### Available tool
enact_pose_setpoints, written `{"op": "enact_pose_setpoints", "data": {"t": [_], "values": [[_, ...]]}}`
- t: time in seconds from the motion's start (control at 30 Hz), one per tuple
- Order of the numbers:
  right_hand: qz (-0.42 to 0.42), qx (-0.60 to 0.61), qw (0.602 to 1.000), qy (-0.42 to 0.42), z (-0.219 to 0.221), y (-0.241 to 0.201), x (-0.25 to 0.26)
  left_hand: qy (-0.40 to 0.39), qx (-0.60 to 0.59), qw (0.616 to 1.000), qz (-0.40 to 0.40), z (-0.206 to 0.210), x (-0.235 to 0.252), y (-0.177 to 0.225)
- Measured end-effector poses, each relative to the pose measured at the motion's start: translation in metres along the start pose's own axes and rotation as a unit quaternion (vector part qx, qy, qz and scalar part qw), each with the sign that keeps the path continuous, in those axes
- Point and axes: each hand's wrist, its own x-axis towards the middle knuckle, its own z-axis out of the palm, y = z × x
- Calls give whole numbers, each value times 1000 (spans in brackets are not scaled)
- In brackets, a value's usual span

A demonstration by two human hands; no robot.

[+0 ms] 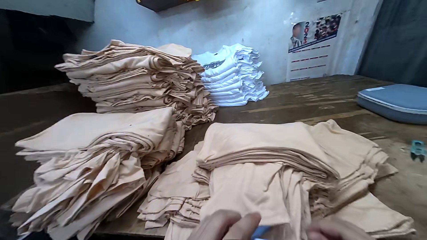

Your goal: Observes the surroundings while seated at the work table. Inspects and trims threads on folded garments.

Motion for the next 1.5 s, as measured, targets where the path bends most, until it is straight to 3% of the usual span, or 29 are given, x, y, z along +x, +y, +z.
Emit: {"op": "enact_pose_setpoints", "data": {"t": [0.13, 0.3, 0.43, 0.57, 0.7, 0.87, 1.0, 1.2, 1.3, 1.4, 1.5], "values": [[59, 8, 997, 57, 29, 0, 14, 75, 117, 990, 10, 36, 35, 4], [57, 51, 982, 172, 38, 8, 4, 50, 122, 990, -41, 53, 37, -17], [60, 46, 979, 192, 40, 8, 4, 55, 165, 985, 2, 46, 38, -3], [0, 46, 977, 207, 45, 5, 6, 46, 247, 967, 52, 55, 48, 19], [-45, 12, 981, 187, 42, 6, -3, 53, 277, 959, 39, 52, 49, 16], [4, -88, 989, 118, 20, 12, -19, -50, 97, 994, -21, 35, 38, 3], [-6, -112, 979, 169, 37, 0, -7, -38, -28, 998, -42, 35, 36, -12], [-32, -4, 971, 239, 76, -14, 36, -2, -97, 995, -7, 13, 41, -28], [-57, 171, 953, 243, 82, -13, 44, 19, -98, 995, -29, 8, 42, -30], [0, 290, 927, 240, 80, -6, 51, 24, -133, 988, -71, 12, 48, -32], [-30, 232, 957, 171, 78, 7, 48, 11, -210, 970, -125, 27, 58, -38]]}}
